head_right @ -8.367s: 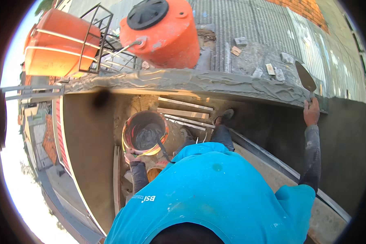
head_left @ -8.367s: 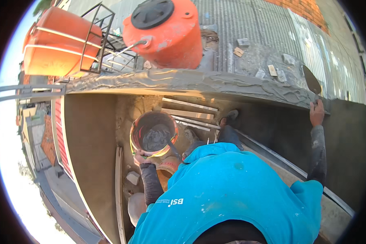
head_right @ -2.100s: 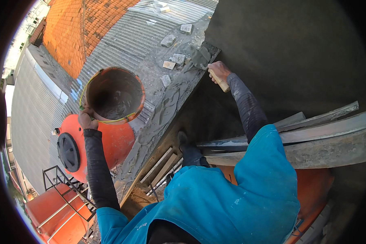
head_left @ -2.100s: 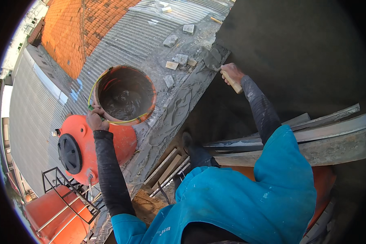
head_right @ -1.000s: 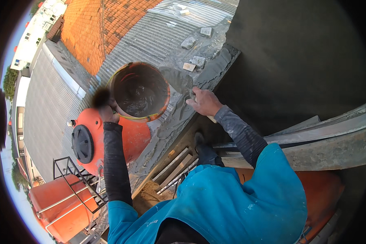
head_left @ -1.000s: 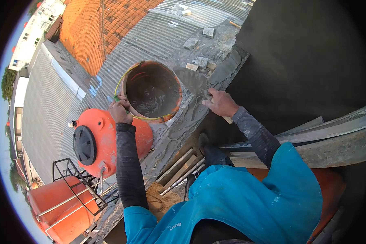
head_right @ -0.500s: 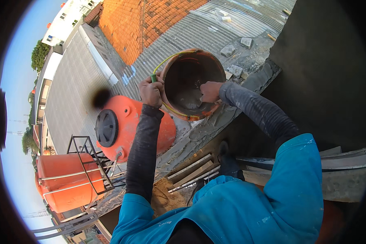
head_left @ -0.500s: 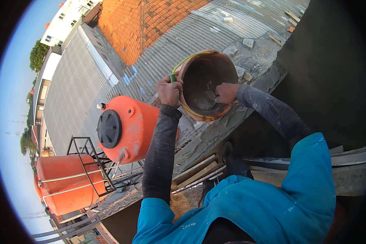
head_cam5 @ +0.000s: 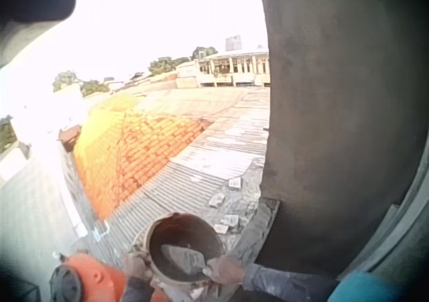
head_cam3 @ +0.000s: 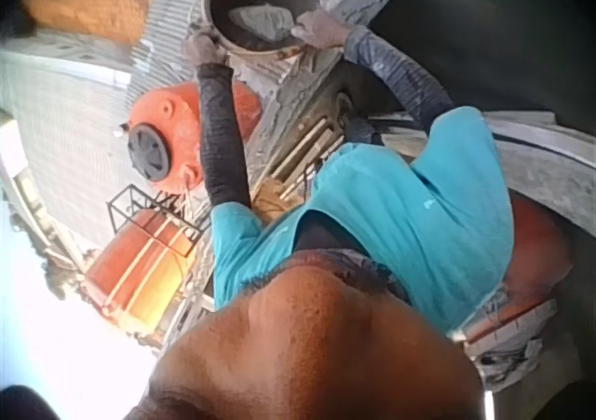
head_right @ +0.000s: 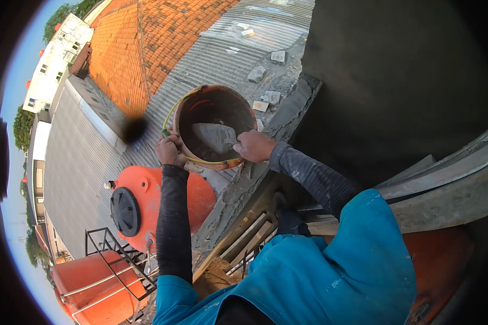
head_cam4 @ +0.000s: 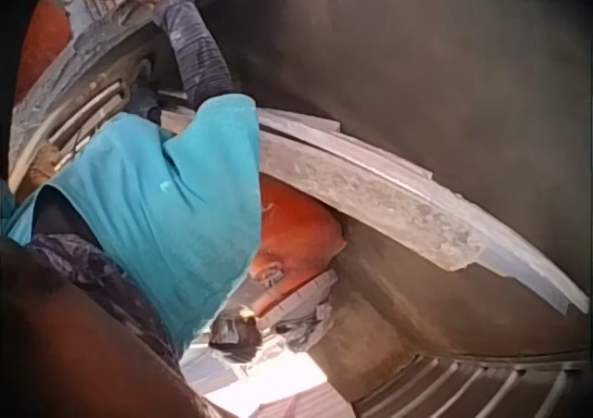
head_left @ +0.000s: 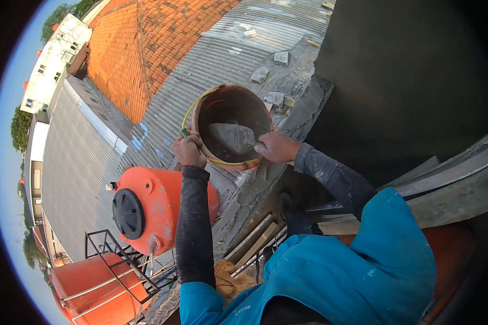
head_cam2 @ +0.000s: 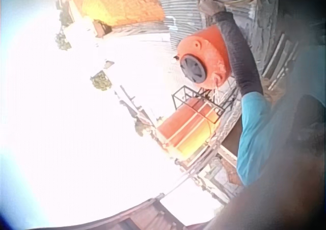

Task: The person pours water from a cup onto the top edge of a wall, moves a wooden plank aside, and uses a trowel to scoop cement mixture from a bucket and apply it along the wall edge.

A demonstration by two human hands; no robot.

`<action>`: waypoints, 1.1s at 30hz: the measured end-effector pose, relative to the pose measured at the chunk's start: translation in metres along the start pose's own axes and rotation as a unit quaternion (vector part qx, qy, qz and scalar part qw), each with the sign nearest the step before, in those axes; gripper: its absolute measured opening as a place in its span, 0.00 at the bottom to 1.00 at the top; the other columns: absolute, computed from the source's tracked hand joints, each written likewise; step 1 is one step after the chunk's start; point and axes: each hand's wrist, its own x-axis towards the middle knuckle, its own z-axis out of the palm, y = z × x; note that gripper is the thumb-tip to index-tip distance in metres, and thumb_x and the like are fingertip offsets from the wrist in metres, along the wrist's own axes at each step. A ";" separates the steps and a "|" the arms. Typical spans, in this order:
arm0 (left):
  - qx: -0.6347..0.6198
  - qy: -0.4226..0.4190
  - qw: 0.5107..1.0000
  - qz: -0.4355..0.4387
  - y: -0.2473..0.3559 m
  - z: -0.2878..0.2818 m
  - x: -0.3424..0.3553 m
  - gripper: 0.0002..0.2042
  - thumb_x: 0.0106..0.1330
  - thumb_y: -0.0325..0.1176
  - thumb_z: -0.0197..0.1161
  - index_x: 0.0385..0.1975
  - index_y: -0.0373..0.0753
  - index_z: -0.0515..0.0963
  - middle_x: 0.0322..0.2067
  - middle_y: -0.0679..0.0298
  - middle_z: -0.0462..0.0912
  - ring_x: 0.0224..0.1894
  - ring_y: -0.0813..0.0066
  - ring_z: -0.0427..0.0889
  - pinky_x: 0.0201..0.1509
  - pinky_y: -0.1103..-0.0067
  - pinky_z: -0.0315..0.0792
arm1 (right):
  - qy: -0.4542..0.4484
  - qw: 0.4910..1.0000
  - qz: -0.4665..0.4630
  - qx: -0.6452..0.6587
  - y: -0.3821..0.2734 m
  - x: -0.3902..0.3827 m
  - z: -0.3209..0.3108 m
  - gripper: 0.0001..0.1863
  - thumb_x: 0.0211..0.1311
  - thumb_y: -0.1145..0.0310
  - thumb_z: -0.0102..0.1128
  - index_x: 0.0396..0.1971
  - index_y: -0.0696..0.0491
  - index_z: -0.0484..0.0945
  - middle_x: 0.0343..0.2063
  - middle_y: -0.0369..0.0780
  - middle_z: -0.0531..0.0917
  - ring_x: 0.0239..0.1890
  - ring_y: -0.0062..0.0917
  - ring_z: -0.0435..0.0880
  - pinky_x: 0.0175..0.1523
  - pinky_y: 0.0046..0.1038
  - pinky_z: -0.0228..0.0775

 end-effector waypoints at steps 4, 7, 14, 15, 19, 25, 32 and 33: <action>-0.017 0.048 0.999 -0.019 -0.012 0.007 0.009 0.07 0.41 0.12 0.47 0.17 0.28 0.72 0.23 0.63 0.73 0.20 0.77 0.68 0.22 0.84 0.62 | 0.060 0.998 0.031 0.000 0.011 -0.016 -0.015 0.21 0.57 0.57 0.52 0.27 0.63 0.76 0.29 0.56 0.78 0.36 0.51 0.77 0.43 0.43 0.68; 0.046 0.021 0.998 0.036 -0.023 -0.007 0.017 0.07 0.40 0.13 0.48 0.17 0.28 0.72 0.25 0.63 0.74 0.25 0.75 0.71 0.28 0.81 0.66 | 0.093 0.992 0.074 0.035 0.019 -0.027 -0.028 0.22 0.56 0.56 0.53 0.27 0.65 0.76 0.29 0.58 0.78 0.37 0.52 0.77 0.43 0.43 0.68; -0.027 0.024 0.999 -0.034 -0.041 -0.039 0.031 0.06 0.41 0.14 0.47 0.17 0.31 0.70 0.26 0.63 0.71 0.29 0.74 0.70 0.36 0.82 0.65 | 0.226 0.941 0.241 0.079 0.068 -0.036 -0.056 0.24 0.53 0.55 0.57 0.27 0.66 0.77 0.31 0.60 0.78 0.39 0.51 0.78 0.44 0.41 0.70; -0.037 0.029 0.998 -0.047 -0.041 -0.038 0.029 0.07 0.41 0.15 0.47 0.19 0.32 0.69 0.26 0.63 0.70 0.29 0.74 0.69 0.37 0.84 0.64 | 0.245 0.932 0.259 0.071 0.081 -0.035 -0.058 0.24 0.51 0.55 0.59 0.27 0.66 0.77 0.31 0.59 0.78 0.39 0.50 0.78 0.45 0.41 0.70; -0.059 0.039 0.995 -0.076 -0.041 -0.042 0.025 0.08 0.40 0.15 0.46 0.20 0.32 0.69 0.25 0.64 0.69 0.28 0.74 0.68 0.36 0.84 0.63 | 0.294 0.899 0.313 0.081 0.129 -0.018 -0.062 0.23 0.47 0.57 0.64 0.28 0.66 0.78 0.32 0.56 0.80 0.38 0.46 0.80 0.44 0.38 0.72; -0.020 0.045 0.996 -0.073 -0.042 -0.069 0.030 0.08 0.40 0.14 0.46 0.19 0.32 0.69 0.25 0.64 0.69 0.28 0.74 0.68 0.36 0.84 0.64 | 0.369 0.769 0.292 0.433 0.149 0.005 -0.060 0.15 0.53 0.63 0.59 0.23 0.63 0.75 0.21 0.46 0.79 0.20 0.30 0.80 0.24 0.31 0.74; 0.007 0.055 0.997 -0.062 -0.031 -0.096 0.034 0.08 0.40 0.12 0.46 0.20 0.31 0.69 0.27 0.66 0.67 0.30 0.75 0.68 0.36 0.84 0.65 | 0.400 0.584 0.189 0.680 0.146 0.017 -0.056 0.16 0.58 0.58 0.52 0.21 0.57 0.71 0.15 0.40 0.75 0.16 0.27 0.76 0.22 0.28 0.71; -0.001 0.067 0.995 -0.067 -0.029 -0.099 0.035 0.09 0.40 0.12 0.46 0.20 0.31 0.69 0.27 0.66 0.67 0.30 0.76 0.68 0.36 0.85 0.64 | 0.386 0.582 0.148 0.700 0.144 0.015 -0.054 0.17 0.59 0.57 0.50 0.21 0.56 0.71 0.15 0.40 0.74 0.16 0.26 0.75 0.23 0.27 0.70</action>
